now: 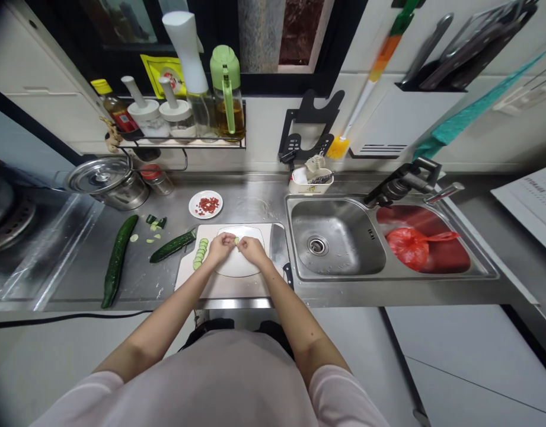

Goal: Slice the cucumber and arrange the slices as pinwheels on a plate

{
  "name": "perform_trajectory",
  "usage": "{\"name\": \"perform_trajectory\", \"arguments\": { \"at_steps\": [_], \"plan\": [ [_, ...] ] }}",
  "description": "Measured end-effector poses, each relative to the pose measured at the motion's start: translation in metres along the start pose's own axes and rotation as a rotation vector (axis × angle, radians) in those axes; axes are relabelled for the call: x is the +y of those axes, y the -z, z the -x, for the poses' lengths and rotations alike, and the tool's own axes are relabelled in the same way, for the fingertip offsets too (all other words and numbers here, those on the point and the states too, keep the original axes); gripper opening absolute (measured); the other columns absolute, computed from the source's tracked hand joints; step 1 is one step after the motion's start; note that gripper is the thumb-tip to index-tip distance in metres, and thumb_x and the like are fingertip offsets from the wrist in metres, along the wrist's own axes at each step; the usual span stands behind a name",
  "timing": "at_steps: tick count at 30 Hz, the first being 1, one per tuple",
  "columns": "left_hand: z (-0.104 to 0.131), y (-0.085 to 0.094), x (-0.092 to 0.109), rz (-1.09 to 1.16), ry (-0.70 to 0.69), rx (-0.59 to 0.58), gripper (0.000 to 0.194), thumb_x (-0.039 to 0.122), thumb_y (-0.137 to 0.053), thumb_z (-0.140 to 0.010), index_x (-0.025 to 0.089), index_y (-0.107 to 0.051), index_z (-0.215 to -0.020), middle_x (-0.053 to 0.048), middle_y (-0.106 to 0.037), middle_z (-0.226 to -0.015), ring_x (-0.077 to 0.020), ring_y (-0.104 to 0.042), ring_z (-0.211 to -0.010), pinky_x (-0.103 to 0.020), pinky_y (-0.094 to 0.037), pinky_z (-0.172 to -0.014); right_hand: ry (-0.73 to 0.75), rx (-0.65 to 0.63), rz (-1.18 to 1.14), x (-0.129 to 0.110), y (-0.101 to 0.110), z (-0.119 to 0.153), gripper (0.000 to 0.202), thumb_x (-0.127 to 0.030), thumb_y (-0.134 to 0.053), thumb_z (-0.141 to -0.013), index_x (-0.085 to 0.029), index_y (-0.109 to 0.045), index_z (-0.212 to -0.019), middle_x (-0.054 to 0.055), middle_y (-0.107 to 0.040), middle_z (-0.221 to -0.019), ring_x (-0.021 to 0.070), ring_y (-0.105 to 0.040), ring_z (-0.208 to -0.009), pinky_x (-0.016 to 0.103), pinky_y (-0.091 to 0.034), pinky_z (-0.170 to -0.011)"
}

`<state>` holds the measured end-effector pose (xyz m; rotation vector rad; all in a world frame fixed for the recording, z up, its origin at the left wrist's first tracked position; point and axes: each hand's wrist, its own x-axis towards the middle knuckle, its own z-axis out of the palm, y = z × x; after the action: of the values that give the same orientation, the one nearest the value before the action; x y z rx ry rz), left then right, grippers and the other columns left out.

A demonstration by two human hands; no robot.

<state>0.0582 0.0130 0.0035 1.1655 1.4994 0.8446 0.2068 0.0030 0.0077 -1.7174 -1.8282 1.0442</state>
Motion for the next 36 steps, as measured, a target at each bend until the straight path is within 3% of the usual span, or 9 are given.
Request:
{"name": "perform_trajectory", "arguments": {
  "at_steps": [8,15,23,36],
  "plan": [
    [-0.001,0.0,0.005,-0.484,-0.128,0.017,0.024,0.013,-0.059,-0.077,0.021,-0.07,-0.098,-0.006,-0.069,-0.085,-0.0204,-0.061,-0.082,-0.03,-0.043,-0.077,-0.097,-0.014,0.282,-0.015,-0.001,-0.005,0.015,-0.021,-0.052,-0.09,-0.016,-0.065,-0.097,0.007,-0.07,-0.088,0.0158,-0.061,-0.078,0.022,-0.036,-0.064],
    [0.004,0.003,0.006,-0.792,-0.25,-0.064,0.03,0.021,-0.049,-0.09,0.025,-0.071,-0.109,-0.009,-0.065,-0.109,-0.0229,-0.059,-0.097,-0.031,-0.041,-0.079,-0.108,-0.048,0.42,-0.019,-0.003,0.002,0.024,-0.023,-0.042,-0.096,-0.018,-0.057,-0.115,0.01,-0.07,-0.096,0.0204,-0.064,-0.087,0.025,-0.036,-0.066],
    [0.004,0.007,0.007,-0.842,-0.301,-0.107,0.03,0.027,-0.047,-0.093,0.027,-0.071,-0.112,-0.009,-0.063,-0.108,-0.0245,-0.055,-0.103,-0.033,-0.041,-0.081,-0.013,-0.101,0.592,-0.019,-0.003,0.015,0.033,-0.028,-0.034,-0.1,-0.021,-0.053,-0.126,0.011,-0.067,-0.11,0.0208,-0.064,-0.093,0.028,-0.042,-0.077],
    [-0.004,0.005,0.006,-0.792,-0.278,-0.044,0.027,0.027,-0.053,-0.09,0.026,-0.071,-0.111,-0.009,-0.064,-0.109,-0.0253,-0.056,-0.103,-0.033,-0.042,-0.082,0.042,-0.129,0.735,-0.017,-0.006,0.013,0.035,-0.028,-0.033,-0.101,-0.02,-0.056,-0.126,0.015,-0.066,-0.107,0.024,-0.064,-0.096,0.03,-0.043,-0.077]
  ]
}}
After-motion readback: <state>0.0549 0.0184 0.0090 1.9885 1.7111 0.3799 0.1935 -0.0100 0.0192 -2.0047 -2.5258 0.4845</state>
